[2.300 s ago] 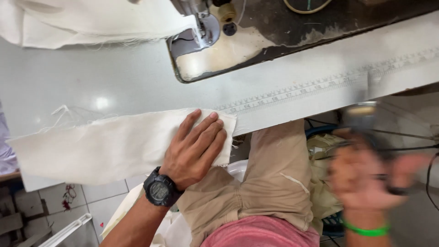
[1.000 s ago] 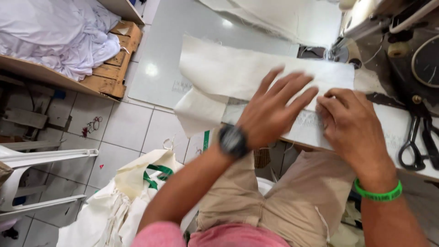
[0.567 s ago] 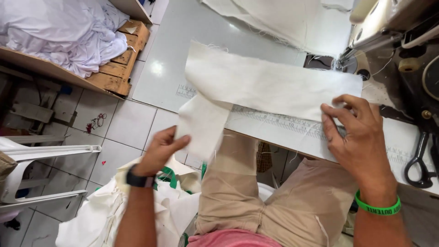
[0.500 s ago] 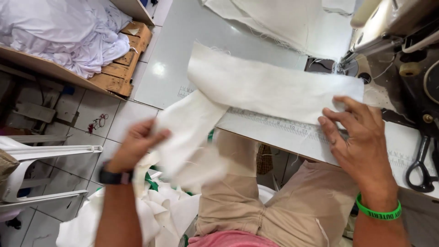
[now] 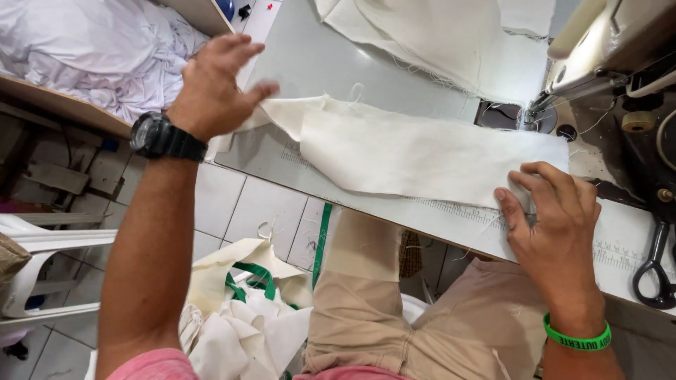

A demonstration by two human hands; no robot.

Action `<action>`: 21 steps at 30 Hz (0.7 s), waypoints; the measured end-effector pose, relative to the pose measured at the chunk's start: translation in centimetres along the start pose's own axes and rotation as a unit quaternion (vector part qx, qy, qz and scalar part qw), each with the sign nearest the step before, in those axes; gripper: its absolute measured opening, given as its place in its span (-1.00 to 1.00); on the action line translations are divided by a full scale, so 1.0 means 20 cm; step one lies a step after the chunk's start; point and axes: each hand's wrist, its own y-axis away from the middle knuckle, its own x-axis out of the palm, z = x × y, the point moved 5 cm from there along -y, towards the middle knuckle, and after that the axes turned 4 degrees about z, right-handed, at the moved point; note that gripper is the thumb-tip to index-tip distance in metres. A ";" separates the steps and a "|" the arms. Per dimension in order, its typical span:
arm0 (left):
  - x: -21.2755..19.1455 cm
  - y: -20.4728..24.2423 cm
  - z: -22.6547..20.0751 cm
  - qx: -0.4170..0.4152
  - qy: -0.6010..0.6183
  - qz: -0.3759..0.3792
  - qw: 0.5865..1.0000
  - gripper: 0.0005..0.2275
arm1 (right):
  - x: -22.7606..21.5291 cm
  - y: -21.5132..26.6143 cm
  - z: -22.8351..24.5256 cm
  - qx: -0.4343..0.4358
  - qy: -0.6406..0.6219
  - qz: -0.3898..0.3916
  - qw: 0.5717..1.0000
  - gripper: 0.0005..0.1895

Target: The person uses shears to trim the edges of a white fabric strip on a work table. They repeatedly align the fabric with a ruler, cut along the edge, and then fold the trimmed piece.

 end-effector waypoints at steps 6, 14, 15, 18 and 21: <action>-0.06 0.24 0.05 -0.152 0.158 0.334 0.917 -0.50 | -0.01 0.01 0.01 -0.019 -0.006 -0.023 1.000 -0.76; -0.35 0.35 -0.02 -0.025 0.312 -0.010 0.950 -0.90 | -0.05 0.01 0.04 -0.041 -0.045 -0.029 0.998 -0.81; -0.36 0.33 -0.03 -0.027 0.311 -0.009 0.950 -0.90 | -0.04 0.00 0.05 -0.041 -0.046 -0.027 0.998 -0.81; -0.13 0.35 0.02 -0.177 0.187 0.248 0.934 -0.29 | -0.07 0.01 0.07 -0.078 -0.031 -0.068 0.994 -0.89; 0.02 0.40 0.07 -0.068 0.186 0.157 0.967 -0.82 | -0.12 0.03 0.04 -0.039 -0.100 -0.090 0.990 -0.85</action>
